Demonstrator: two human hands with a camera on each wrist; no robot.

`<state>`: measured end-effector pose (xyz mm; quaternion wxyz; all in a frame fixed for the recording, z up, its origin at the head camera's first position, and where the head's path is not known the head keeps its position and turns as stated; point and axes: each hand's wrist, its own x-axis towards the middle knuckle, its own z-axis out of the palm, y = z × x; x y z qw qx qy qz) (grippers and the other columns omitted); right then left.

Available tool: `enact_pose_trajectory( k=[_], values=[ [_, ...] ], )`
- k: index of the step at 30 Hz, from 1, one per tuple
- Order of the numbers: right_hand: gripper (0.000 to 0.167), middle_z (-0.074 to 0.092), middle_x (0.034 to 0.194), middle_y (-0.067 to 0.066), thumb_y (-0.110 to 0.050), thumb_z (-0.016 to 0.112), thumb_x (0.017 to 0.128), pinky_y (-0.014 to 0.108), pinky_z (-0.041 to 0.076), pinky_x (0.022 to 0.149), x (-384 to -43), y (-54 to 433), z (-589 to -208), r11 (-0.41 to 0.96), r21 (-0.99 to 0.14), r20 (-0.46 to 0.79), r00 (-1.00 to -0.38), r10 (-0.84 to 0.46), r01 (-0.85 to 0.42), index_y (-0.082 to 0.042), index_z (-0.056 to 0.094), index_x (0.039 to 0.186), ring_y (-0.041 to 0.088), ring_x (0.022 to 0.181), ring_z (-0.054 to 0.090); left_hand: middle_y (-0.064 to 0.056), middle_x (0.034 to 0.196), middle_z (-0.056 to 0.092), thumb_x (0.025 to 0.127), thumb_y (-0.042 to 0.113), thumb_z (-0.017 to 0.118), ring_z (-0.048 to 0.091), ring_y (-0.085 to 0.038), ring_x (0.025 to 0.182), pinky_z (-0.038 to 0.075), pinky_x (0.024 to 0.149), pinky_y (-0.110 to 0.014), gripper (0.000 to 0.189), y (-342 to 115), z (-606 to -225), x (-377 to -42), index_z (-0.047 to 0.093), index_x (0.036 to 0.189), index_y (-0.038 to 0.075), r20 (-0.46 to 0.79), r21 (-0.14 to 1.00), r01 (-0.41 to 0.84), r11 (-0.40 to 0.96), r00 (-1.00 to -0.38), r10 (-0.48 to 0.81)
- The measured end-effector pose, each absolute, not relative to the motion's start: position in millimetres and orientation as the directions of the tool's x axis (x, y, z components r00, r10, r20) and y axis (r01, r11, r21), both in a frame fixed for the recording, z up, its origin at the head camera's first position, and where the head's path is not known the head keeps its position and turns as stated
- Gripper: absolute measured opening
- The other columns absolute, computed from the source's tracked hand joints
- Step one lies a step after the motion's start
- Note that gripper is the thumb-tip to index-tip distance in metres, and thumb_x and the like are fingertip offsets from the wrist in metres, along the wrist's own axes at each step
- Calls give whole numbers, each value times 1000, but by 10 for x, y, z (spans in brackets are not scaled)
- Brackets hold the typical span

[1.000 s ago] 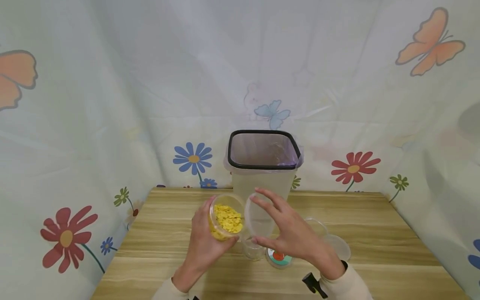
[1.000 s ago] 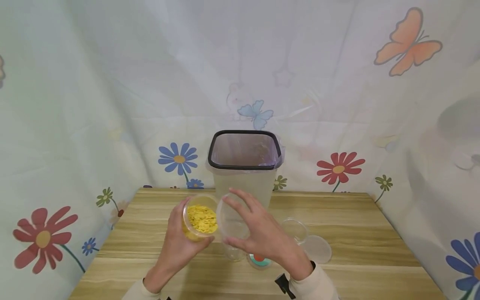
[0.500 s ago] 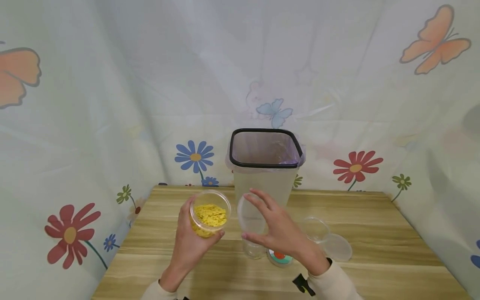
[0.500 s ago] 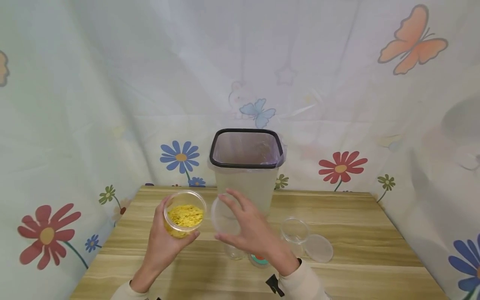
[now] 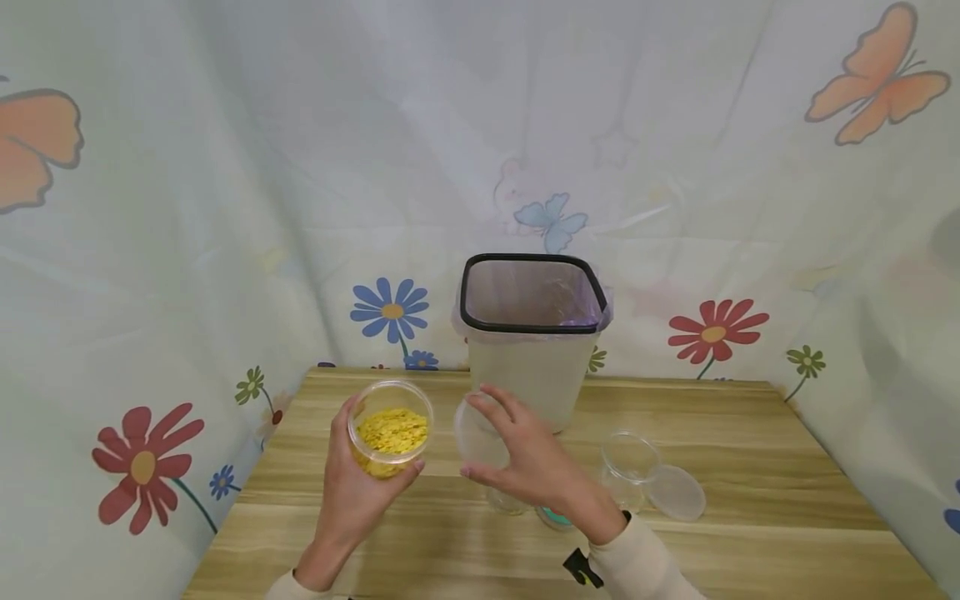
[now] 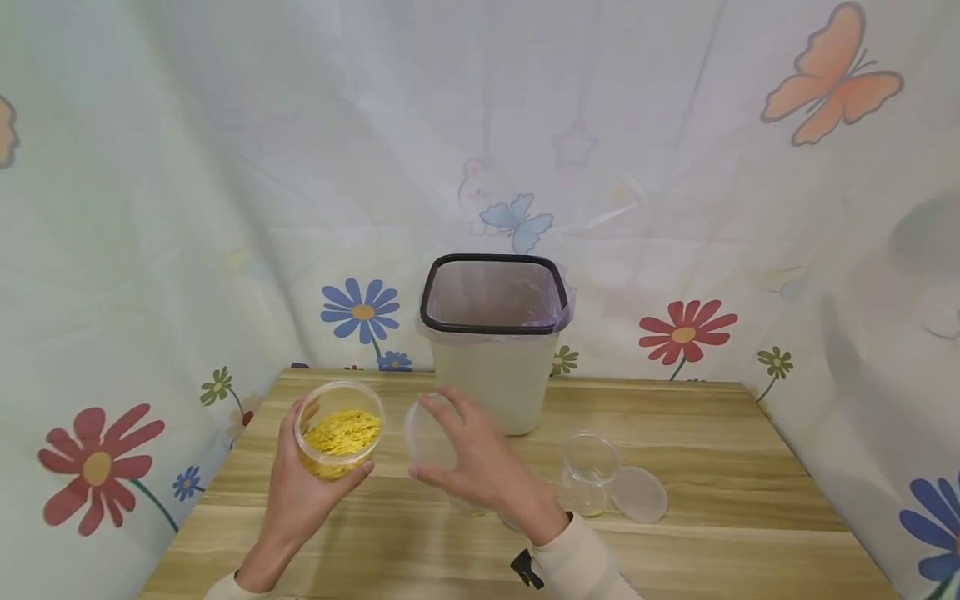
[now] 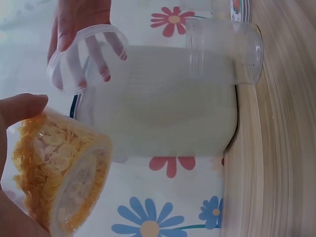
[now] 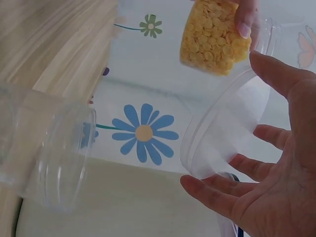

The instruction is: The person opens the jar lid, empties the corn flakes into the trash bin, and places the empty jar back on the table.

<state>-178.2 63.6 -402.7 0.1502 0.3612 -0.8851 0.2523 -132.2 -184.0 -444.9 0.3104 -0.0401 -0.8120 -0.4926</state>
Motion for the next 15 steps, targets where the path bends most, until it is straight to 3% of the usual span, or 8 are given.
enact_pose_trajectory(
  k=[6, 15],
  values=[
    [78, 34, 157, 9, -47, 76, 82, 55, 43, 106, -1788, 488, -4115, 602, -350, 395, -696, -600, -718, -29, 39, 149, 36, 136, 44, -11, 150, 40, 60, 30, 95, 44, -36, 134, 38, 105, -66, 117, -1958, -4451, -1294, 24, 153, 22, 518, 789, 316, 528, -803, -293],
    [76, 32, 159, 7, -53, 72, 84, 53, 49, 100, -1783, 278, -4231, 657, -289, 323, -717, -617, -696, -36, 38, 150, 34, 139, 42, -15, 151, 37, 60, 26, 95, 42, -38, 135, 36, 106, -67, 117, -2066, -4459, -1266, 24, 153, 25, 486, 811, 277, 515, -810, -328]
  ],
)
